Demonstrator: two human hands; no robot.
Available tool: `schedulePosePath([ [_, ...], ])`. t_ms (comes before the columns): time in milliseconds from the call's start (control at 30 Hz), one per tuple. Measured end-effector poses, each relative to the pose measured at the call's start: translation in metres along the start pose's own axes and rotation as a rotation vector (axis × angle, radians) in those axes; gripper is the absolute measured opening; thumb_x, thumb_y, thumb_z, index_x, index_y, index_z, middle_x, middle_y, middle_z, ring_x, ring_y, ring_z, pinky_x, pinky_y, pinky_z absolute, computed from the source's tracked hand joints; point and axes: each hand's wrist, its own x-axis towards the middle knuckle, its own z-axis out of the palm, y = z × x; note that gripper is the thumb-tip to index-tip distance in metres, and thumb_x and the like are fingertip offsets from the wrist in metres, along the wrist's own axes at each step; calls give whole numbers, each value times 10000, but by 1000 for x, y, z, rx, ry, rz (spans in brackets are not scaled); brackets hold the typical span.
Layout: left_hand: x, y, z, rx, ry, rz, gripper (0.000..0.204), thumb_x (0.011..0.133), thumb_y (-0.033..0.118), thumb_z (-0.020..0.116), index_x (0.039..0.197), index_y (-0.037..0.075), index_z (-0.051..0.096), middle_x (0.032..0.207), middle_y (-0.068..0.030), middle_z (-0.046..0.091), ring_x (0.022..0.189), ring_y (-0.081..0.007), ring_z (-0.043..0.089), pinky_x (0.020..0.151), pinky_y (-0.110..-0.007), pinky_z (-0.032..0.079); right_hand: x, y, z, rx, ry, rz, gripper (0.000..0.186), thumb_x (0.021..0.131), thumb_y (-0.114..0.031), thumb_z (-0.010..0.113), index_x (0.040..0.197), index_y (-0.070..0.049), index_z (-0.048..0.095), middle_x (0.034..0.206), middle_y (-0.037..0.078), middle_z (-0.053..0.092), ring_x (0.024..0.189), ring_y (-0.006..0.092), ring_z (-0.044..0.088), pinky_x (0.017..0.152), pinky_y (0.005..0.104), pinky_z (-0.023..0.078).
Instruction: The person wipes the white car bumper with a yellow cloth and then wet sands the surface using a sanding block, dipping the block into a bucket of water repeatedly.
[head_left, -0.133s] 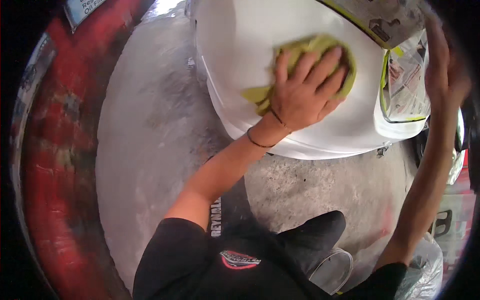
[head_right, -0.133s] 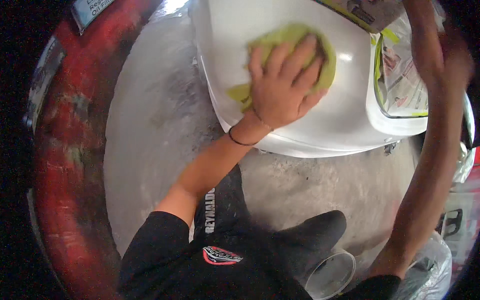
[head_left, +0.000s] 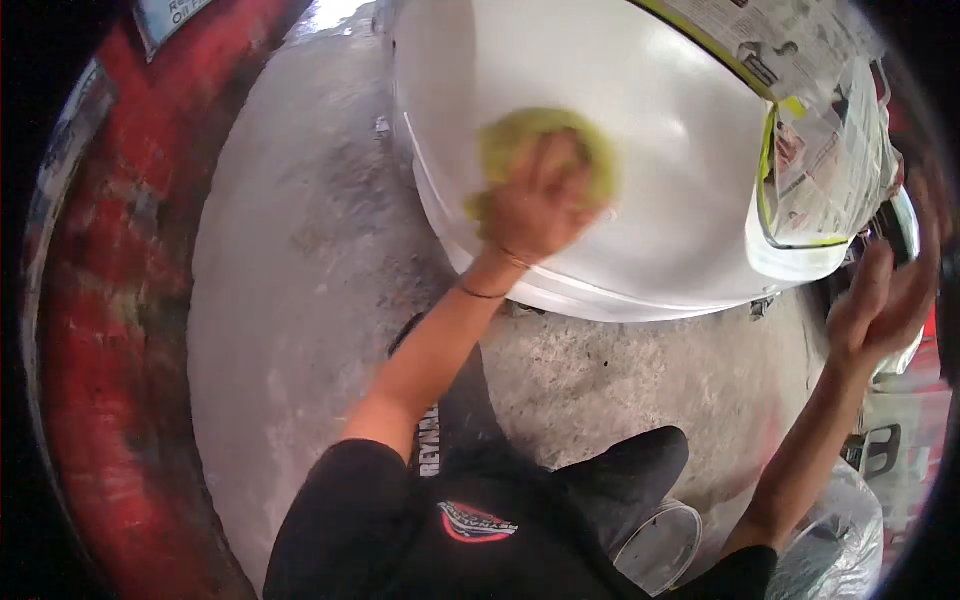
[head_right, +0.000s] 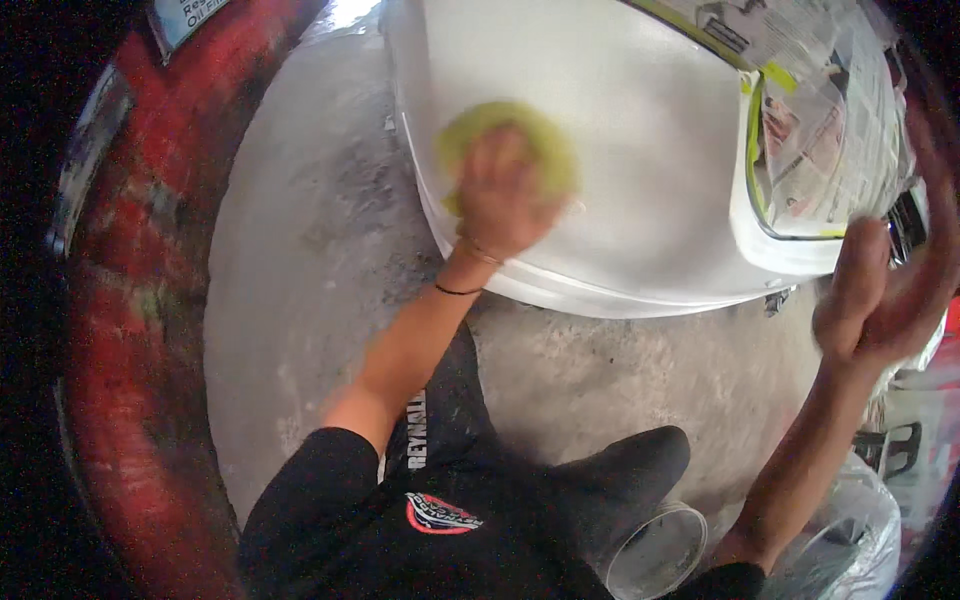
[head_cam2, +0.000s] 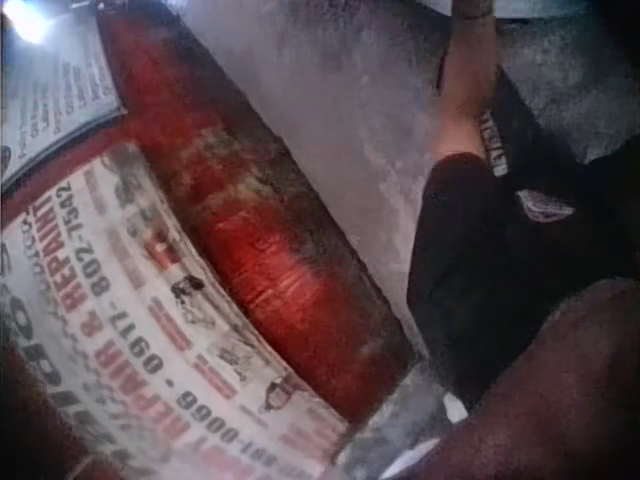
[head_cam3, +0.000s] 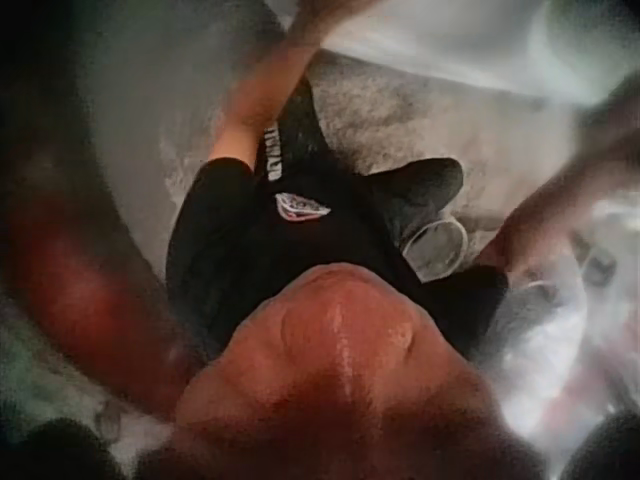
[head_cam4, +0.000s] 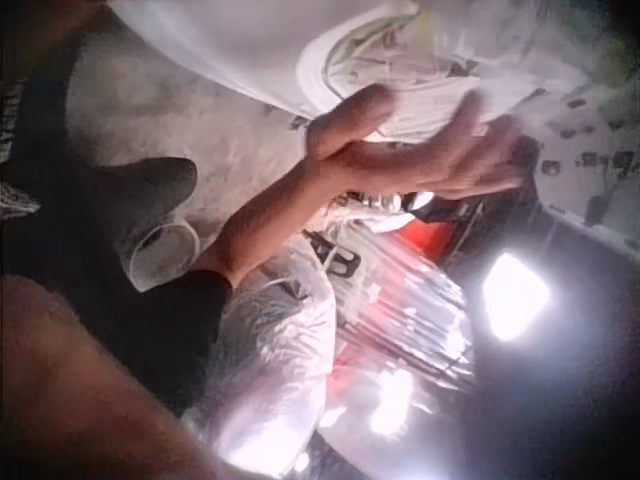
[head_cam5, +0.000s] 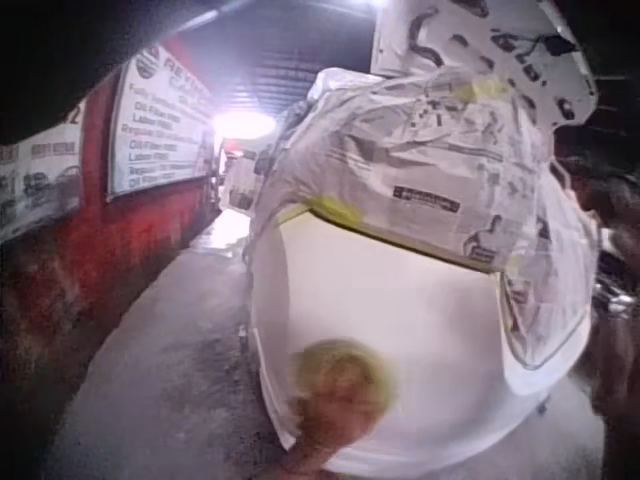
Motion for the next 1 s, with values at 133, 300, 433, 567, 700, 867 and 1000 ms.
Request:
schedulePosePath([
  [133,-21,-53,-12,-262,298,-756,772,1169,419,572,1714,-83,353,1714,-321,449,1593,-526,405,1353,-660,218,-68,4,-32,50,-166,70,452,1135,-208,653,1532,7,664,1568,205,695,1551,430,559,1352,552,318],
  [300,-27,-21,0,-659,426,-1102,642,1215,286,466,1707,-105,334,1754,-356,364,1625,-579,299,1358,-634,206,-174,-17,-51,119,-243,541,424,1132,-142,632,1529,4,664,1578,186,689,1603,403,502,1340,532,331],
  [433,-16,87,11,-162,94,-608,821,1177,414,563,1713,-127,257,1770,-377,284,1636,-577,237,1332,-690,181,-241,-71,-42,223,-302,764,452,1015,-38,713,1467,-43,708,1511,181,722,1508,394,598,1266,518,434],
  [567,-13,129,34,97,-199,14,852,973,408,782,1679,54,460,1733,-298,400,1570,-625,287,1270,-798,170,-300,-157,0,605,-449,884,411,943,44,717,1327,-85,788,1319,155,785,1328,397,717,1137,516,538],
  [700,-19,180,77,142,-454,511,557,1043,358,630,1579,206,653,1651,-17,582,1587,-269,449,1315,-695,188,-388,-232,30,845,-569,927,288,958,-52,748,1236,-100,804,1144,105,833,1150,382,775,1003,514,593],
  [867,-60,183,104,137,-611,875,556,1073,280,543,1620,270,639,1585,78,642,1505,-102,524,1353,-529,217,-434,-258,51,927,-916,1083,256,1033,-213,730,1251,-108,813,1066,122,842,1032,404,785,926,519,619],
  [1000,-70,138,58,20,-834,846,602,1047,189,559,1643,231,627,1570,18,692,1476,-168,600,1379,-500,233,-411,-220,27,923,-855,1309,318,1086,-329,703,1274,-96,813,1090,187,829,1091,420,777,968,528,614],
])
